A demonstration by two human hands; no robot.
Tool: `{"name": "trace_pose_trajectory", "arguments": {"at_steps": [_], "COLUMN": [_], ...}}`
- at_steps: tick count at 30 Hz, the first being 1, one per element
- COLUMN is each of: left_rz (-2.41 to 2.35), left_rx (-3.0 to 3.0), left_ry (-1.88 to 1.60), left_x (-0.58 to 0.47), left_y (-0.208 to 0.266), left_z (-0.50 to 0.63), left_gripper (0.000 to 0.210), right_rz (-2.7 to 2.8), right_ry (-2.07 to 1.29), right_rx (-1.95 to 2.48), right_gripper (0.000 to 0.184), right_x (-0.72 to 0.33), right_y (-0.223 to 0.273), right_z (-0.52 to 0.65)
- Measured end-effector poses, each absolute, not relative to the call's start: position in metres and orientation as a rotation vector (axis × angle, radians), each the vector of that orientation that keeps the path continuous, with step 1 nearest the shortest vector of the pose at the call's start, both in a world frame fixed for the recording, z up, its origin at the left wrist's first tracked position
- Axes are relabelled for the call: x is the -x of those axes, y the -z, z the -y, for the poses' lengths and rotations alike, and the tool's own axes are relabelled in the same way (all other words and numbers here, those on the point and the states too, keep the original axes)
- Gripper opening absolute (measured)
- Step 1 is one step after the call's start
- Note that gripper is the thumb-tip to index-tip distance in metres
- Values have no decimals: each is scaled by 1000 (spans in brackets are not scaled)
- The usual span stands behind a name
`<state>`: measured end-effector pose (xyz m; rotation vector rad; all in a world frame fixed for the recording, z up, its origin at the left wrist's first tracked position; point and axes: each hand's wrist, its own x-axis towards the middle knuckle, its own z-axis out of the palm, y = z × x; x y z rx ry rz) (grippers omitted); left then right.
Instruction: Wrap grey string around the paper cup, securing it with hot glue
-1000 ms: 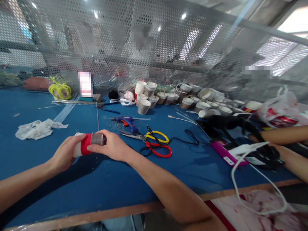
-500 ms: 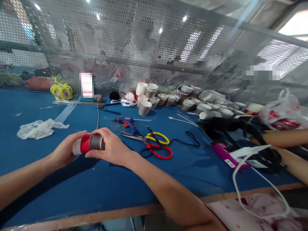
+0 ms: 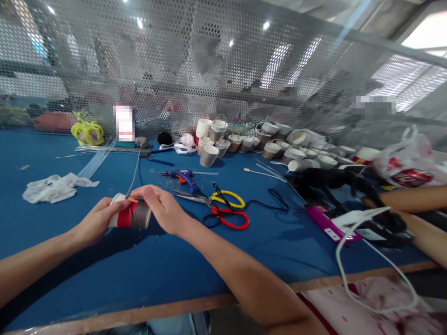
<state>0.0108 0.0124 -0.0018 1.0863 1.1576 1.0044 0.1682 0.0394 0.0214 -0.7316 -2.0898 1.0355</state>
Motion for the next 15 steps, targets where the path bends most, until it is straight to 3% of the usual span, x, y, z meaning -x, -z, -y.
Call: {"name": "trace_pose_trajectory", "arguments": {"at_steps": [4,8,11,15], "left_rz": [-1180,-1238,-1261,-1270], "left_rx": [-1145,-1247,-1295,-1328], "left_ry": [-993,-1011,-1000,-975], "left_x": [-9,-9,-8,-7], "left_y": [0,2,4,6], "left_z": [-14,-16,-17,-18], "left_gripper": [27,28,29,29], "right_rz": [1941,2036,2105,2179], "right_ry": [-933,-361,-387,-445], "right_rx": [1069,1610,1730,1696], "right_gripper": [46,27,16,24], "right_x": [-184,-211,-224,-224], "right_y": [-36,-36,-19,5], "right_z": [-60,-102,-131,-149]}}
